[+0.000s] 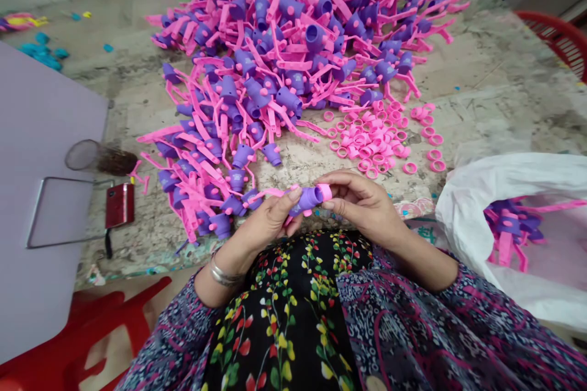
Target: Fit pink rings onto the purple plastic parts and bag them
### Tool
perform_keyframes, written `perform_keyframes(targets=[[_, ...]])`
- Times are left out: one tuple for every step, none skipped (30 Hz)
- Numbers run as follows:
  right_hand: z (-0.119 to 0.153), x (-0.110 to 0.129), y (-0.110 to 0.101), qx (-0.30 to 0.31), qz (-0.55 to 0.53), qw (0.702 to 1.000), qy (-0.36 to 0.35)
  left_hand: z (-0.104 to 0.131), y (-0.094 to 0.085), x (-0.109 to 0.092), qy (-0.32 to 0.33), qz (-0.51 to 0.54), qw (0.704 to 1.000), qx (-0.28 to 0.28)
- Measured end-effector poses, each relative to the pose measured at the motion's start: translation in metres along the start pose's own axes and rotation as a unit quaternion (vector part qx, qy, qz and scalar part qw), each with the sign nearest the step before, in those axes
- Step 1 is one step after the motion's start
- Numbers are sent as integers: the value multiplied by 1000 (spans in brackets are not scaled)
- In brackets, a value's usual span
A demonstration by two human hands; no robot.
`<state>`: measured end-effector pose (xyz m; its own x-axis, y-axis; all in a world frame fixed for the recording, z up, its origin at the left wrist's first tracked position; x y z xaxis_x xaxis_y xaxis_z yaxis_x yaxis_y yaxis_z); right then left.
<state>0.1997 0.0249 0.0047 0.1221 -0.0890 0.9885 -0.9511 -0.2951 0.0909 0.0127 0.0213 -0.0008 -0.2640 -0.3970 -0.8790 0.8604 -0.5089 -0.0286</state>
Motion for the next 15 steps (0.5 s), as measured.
perform_keyframes(targets=[[0, 1, -1, -2, 11, 1000, -2, 0, 0, 0, -4, -2, 1000, 0], [0, 1, -1, -4, 26, 1000, -3, 0, 1, 0, -6, -5, 1000, -1], [0, 2, -2, -5, 40, 999, -2, 0, 1, 0, -6, -9, 1000, -3], [0, 3, -3, -3, 54, 999, -3, 0, 1, -1, -5, -14, 1000, -5], [0, 4, -3, 1, 68, 998, -6, 0, 1, -1, -3, -20, 1000, -7], [0, 5, -4, 8, 81, 997, -10, 0, 1, -2, -2, -26, 1000, -7], [0, 6, -4, 17, 93, 995, -16, 0, 2, -2, -2, -32, 999, -7], [0, 7, -4, 26, 103, 994, -22, 0, 2, -1, -3, -38, 999, -6], [0, 8, -4, 34, 110, 993, -28, 0, 2, -1, -4, -42, 999, -6], [0, 9, -4, 37, 115, 992, -33, 0, 1, 0, -5, -45, 999, -7], [0, 9, -4, 37, 120, 991, -39, 0, 1, 1, -6, -47, 999, -8], [0, 10, -4, 35, 126, 990, -47, 0, 1, 2, -6, -49, 999, -7], [0, 10, -4, 33, 134, 989, -54, 0, 1, 2, -6, -50, 999, -6], [0, 10, -4, 30, 141, 988, -60, 0, 1, 3, -8, -50, 999, -4], [0, 10, -3, 26, 148, 986, -66, -1, 1, 4, -9, -51, 999, -1]])
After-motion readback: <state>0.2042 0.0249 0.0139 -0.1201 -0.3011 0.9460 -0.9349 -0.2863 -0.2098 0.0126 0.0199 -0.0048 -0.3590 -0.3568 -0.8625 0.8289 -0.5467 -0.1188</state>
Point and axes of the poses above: each hand's wrist, its own z-axis away from the middle knuckle, its own y-axis out of the palm, x = y × z, the point moved 2 cm from there along -z, towards the middle knuckle
